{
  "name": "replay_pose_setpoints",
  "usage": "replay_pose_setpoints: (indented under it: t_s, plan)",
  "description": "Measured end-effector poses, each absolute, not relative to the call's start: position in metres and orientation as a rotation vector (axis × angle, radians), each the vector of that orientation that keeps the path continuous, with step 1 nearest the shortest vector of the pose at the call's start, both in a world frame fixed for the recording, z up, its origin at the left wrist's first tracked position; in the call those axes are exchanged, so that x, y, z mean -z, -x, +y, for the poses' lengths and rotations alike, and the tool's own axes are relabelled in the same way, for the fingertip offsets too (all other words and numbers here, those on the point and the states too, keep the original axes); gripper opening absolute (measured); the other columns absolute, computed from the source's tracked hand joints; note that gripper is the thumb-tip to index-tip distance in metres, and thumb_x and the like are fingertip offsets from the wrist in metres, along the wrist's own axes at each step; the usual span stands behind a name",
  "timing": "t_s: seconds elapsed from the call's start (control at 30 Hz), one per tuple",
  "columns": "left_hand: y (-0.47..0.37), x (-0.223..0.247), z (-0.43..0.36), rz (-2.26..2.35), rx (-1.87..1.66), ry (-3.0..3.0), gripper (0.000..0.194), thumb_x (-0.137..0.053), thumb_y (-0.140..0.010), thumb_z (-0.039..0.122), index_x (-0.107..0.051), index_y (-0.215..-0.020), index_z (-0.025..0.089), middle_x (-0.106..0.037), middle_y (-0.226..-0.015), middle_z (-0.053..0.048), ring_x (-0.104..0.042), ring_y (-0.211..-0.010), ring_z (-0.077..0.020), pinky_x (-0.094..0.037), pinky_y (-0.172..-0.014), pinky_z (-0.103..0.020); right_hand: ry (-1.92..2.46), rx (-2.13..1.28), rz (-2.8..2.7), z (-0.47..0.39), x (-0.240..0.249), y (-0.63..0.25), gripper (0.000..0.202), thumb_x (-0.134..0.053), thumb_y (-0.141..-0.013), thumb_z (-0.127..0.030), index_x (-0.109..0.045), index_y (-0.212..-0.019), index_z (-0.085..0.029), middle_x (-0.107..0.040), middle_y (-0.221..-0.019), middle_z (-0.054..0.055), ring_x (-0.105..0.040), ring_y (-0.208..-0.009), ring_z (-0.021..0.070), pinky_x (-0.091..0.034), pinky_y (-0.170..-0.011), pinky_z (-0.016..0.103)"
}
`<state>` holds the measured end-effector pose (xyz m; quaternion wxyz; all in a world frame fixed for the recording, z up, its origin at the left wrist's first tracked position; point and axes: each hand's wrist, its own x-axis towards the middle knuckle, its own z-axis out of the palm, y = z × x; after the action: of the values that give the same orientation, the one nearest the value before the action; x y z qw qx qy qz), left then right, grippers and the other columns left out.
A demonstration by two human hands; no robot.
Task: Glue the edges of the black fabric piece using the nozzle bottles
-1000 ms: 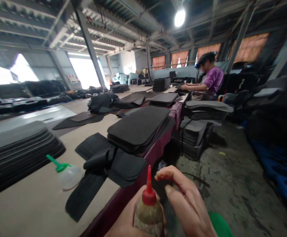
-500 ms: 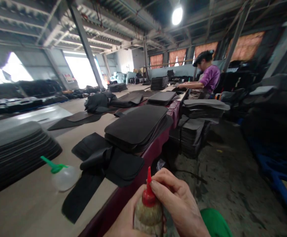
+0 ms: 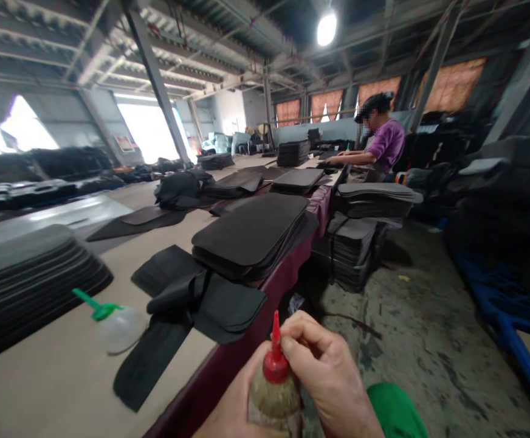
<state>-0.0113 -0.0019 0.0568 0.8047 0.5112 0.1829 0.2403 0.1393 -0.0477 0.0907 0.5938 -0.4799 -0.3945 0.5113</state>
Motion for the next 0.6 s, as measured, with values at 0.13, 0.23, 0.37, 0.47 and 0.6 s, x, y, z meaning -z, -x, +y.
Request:
replay_pose_setpoints:
  t_s: [0.13, 0.23, 0.37, 0.47, 0.6]
  plan:
    - [0.011, -0.059, -0.001, 0.335, -0.515, -1.021, 0.068, -0.082, -0.056, 0.008, -0.053, -0.116, 0.018, -0.064, -0.101, -0.003, -0.063, -0.088, -0.0185, -0.044, -0.078, -0.03, 1.122, -1.346, -0.853, -0.052, -0.099, -0.144, 0.024, -0.069, -0.083, -0.037, -0.071, -0.095, -0.016, -0.061, -0.088, 0.004, -0.054, -0.079, 0.0127, -0.044, -0.073, 0.02]
    - [0.009, -0.062, -0.002, 0.329, -0.525, -1.016, 0.064, -0.081, -0.055, 0.008, -0.053, -0.112, 0.017, -0.064, -0.097, -0.003, -0.062, -0.081, -0.0161, -0.044, -0.075, -0.03, 1.18, -1.247, -0.932, -0.055, -0.105, -0.145, 0.03, -0.068, -0.083, -0.042, -0.073, -0.095, -0.015, -0.063, -0.09, 0.006, -0.056, -0.085, 0.0158, -0.044, -0.074, 0.021]
    - [0.007, -0.071, -0.003, 0.462, -0.506, -1.101, 0.057, -0.075, -0.052, 0.005, -0.053, -0.104, 0.015, -0.061, -0.087, 0.001, -0.056, -0.074, -0.013, -0.041, -0.067, -0.026, 1.303, -1.071, -0.981, -0.056, -0.111, -0.141, 0.033, -0.071, -0.082, -0.047, -0.07, -0.079, -0.014, -0.057, -0.082, 0.002, -0.05, -0.078, 0.0115, -0.039, -0.069, 0.018]
    - [0.007, -0.077, -0.004, 0.604, -0.483, -1.195, 0.053, -0.074, -0.052, 0.008, -0.052, -0.099, 0.017, -0.058, -0.082, 0.004, -0.051, -0.071, -0.0118, -0.039, -0.062, -0.025, 1.344, -1.012, -1.015, -0.056, -0.111, -0.141, 0.035, -0.069, -0.083, -0.047, -0.065, -0.072, -0.014, -0.054, -0.076, 0.001, -0.047, -0.072, 0.0101, -0.038, -0.066, 0.019]
    - [0.008, -0.076, -0.002, 0.706, -0.484, -1.374, 0.049, -0.066, -0.054, 0.003, -0.048, -0.095, 0.021, -0.05, -0.073, 0.009, -0.044, -0.062, -0.0087, -0.031, -0.055, -0.023, 1.42, -0.828, -1.193, -0.055, -0.109, -0.147, 0.033, -0.061, -0.089, -0.042, -0.061, -0.069, -0.014, -0.055, -0.076, 0.001, -0.05, -0.073, 0.0107, -0.038, -0.067, 0.02]
